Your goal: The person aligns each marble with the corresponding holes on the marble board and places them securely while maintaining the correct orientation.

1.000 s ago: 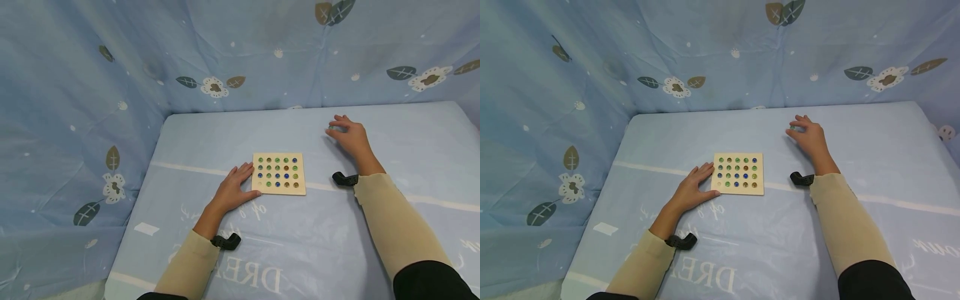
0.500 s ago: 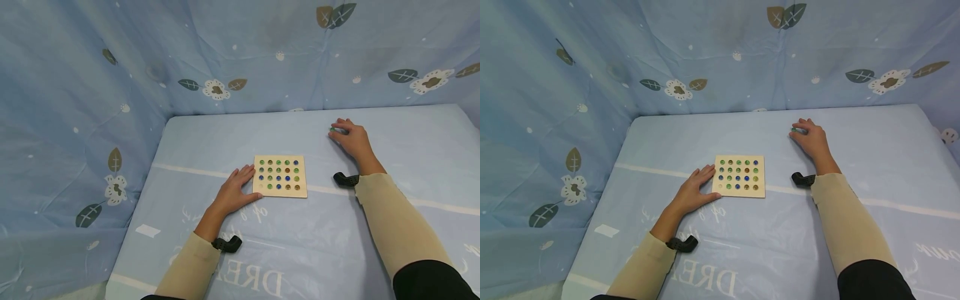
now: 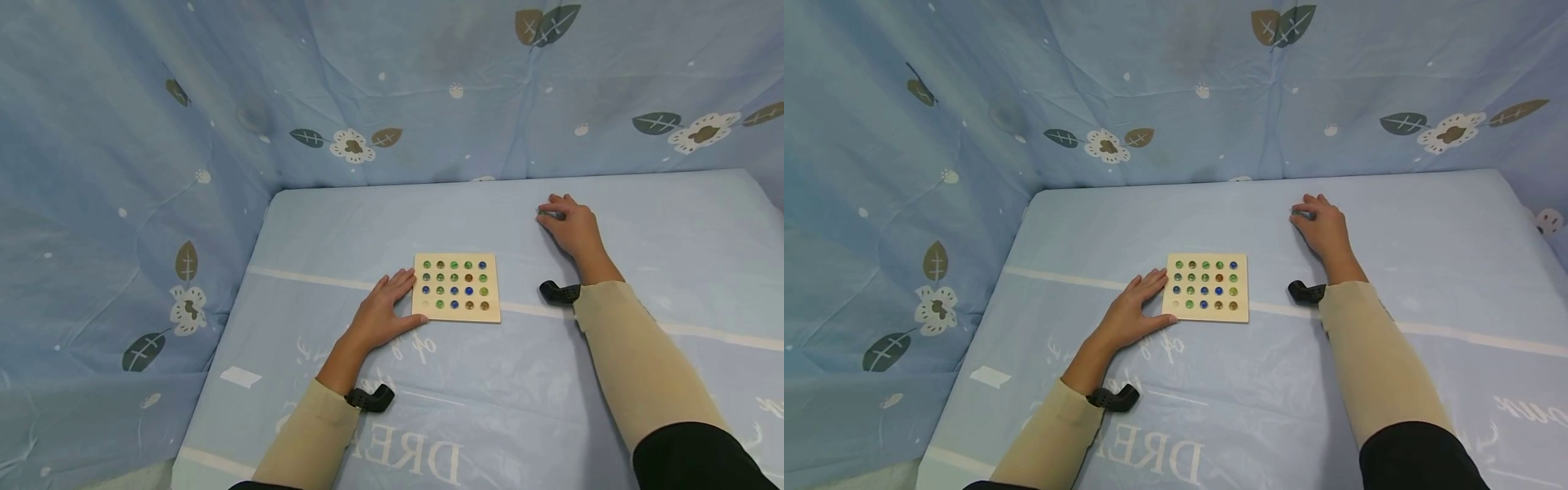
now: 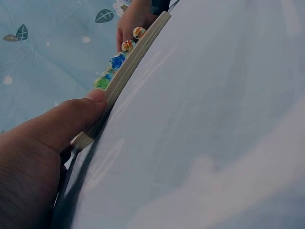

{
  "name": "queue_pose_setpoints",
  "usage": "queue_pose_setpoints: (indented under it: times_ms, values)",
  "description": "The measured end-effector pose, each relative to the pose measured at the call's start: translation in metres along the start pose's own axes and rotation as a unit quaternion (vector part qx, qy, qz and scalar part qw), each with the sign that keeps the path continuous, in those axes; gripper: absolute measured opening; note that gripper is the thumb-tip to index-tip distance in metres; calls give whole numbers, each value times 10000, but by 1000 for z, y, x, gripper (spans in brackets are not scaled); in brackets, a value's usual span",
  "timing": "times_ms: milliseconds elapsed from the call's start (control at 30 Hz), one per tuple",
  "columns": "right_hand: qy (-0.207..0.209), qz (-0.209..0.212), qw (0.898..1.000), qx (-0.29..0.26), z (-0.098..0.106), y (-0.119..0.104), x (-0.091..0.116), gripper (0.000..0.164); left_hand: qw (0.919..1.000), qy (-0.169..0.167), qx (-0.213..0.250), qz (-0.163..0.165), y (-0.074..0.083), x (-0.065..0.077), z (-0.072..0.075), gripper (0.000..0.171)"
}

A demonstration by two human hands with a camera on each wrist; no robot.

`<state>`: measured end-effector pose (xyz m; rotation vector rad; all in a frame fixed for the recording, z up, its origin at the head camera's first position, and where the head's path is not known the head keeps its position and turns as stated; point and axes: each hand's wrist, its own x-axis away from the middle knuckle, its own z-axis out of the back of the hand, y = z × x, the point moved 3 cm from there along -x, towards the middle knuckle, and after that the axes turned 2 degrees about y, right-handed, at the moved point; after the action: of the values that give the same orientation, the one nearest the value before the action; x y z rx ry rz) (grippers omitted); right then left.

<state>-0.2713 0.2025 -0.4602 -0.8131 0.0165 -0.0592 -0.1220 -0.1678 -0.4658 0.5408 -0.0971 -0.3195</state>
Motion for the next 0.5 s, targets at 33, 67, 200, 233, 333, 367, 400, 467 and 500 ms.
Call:
queue_pose_setpoints:
  times_ms: [33,67,200,233,333,367,400,467,500]
  values:
    - [-15,19,10000,53,0,0,0,38,10000,-12,13,7,0,0,0,89]
    - [-28,32,10000,88,-1,1,1,38,10000,-27,20,18,0,1,-1,89]
    - [-58,70,9999,147,-1,1,0,39,10000,-73,25,39,0,1,-1,89]
    - [-60,70,9999,141,-1,1,0,39,10000,-67,26,35,0,0,0,89]
    - [-67,42,9999,134,0,-1,-1,40,10000,-29,33,17,0,-1,1,89]
    - [-74,25,9999,152,0,-2,-1,40,10000,-15,40,12,0,-1,1,89]
    - [-100,8,9998,164,0,-2,-1,40,10000,-9,46,11,0,-1,1,89]
    - [-128,-15,9997,220,0,-3,-2,40,10000,-9,57,21,0,-2,2,89]
    - [-141,-32,9996,247,0,-4,-2,40,10000,-19,47,31,0,-2,1,89]
